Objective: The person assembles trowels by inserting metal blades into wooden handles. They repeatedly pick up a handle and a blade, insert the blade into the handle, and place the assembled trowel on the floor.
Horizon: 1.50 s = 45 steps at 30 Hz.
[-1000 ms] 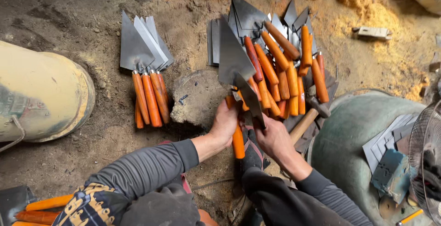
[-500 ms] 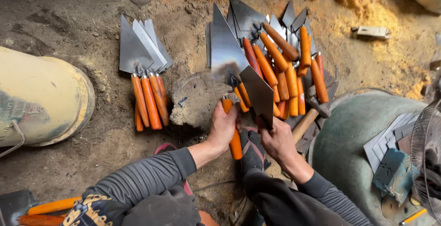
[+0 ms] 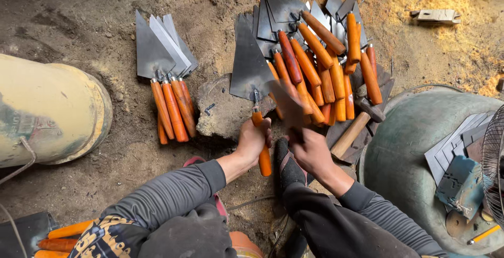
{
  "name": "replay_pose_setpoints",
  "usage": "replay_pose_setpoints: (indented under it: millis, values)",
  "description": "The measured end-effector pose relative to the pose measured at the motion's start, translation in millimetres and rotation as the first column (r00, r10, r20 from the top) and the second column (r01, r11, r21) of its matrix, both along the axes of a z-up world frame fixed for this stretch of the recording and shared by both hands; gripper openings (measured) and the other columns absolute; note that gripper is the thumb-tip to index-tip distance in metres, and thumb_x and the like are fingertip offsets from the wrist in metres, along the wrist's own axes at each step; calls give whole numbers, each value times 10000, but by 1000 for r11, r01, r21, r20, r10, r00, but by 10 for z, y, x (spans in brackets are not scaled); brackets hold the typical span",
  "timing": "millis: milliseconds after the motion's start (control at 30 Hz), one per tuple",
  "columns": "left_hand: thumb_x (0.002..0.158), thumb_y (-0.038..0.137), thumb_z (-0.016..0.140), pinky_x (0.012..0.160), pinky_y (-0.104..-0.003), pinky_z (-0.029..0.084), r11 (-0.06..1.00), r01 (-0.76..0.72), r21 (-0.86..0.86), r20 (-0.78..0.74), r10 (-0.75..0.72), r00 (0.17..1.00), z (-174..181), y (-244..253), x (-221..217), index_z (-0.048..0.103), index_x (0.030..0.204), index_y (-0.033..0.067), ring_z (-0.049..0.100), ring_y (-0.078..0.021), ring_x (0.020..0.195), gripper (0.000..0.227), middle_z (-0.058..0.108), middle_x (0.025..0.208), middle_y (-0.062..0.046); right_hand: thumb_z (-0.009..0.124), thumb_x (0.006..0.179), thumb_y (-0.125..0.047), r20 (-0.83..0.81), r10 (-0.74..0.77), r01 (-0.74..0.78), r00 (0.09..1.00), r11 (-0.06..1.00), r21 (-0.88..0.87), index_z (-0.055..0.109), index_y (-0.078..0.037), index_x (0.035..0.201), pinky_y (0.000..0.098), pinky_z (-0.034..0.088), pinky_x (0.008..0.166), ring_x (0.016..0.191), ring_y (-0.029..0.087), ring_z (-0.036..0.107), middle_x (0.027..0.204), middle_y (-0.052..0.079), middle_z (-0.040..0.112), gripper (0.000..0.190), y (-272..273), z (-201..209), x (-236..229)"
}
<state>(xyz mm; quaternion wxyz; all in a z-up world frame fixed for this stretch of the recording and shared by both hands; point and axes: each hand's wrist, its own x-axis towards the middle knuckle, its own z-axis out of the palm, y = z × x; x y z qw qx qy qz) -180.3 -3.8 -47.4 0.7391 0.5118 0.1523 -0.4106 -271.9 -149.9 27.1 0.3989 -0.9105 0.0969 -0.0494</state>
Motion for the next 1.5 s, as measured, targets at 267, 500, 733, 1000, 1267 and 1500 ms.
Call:
replay_pose_setpoints:
  millis: [267,500,733,1000,1267,1500]
  values:
    - [1004,153,598,498,-318,467,995,-17,-96,4,17,1000,23,51,-37,494,848,57,527,-143,519,210,520,638,-24,598,974,-180,-25,-21,22,999,998,59,674,-33,1071,366,525,629,666,250,671,766,153,653,192,35,12,-2]
    - [989,173,576,472,-316,425,999,7,-41,-8,-7,1000,-47,101,-161,533,811,64,510,-140,497,213,517,621,-18,569,977,-178,-212,-126,169,969,966,198,673,-15,983,357,538,578,584,179,653,654,112,658,194,63,-4,-83]
    - [980,167,585,469,-320,439,999,39,30,37,-40,998,-80,42,-13,520,761,72,510,-150,484,247,523,594,-26,582,982,-197,-427,-103,197,898,963,182,695,-46,1049,335,497,508,490,146,602,600,99,643,200,-29,-51,-29]
    - [968,144,604,459,-330,462,999,49,-23,5,-49,999,32,69,38,481,822,75,507,-142,480,203,504,617,-19,620,984,-186,-472,-127,297,872,904,306,663,-10,927,312,475,458,484,129,571,619,48,636,189,-10,-70,52]
    - [936,319,653,677,-451,580,522,344,780,436,-849,300,443,664,781,661,1000,64,722,-296,715,263,718,813,-171,578,1016,-111,-65,-72,88,995,947,310,668,-8,876,274,491,466,525,102,635,662,32,657,196,-256,261,-148]
    - [833,321,729,832,-552,540,335,278,900,354,-935,-22,591,738,1228,670,1064,51,683,-460,931,360,720,958,-260,670,912,-115,-121,234,-256,965,942,-218,673,-31,1008,376,505,626,732,311,688,838,127,683,128,-212,-13,-36]
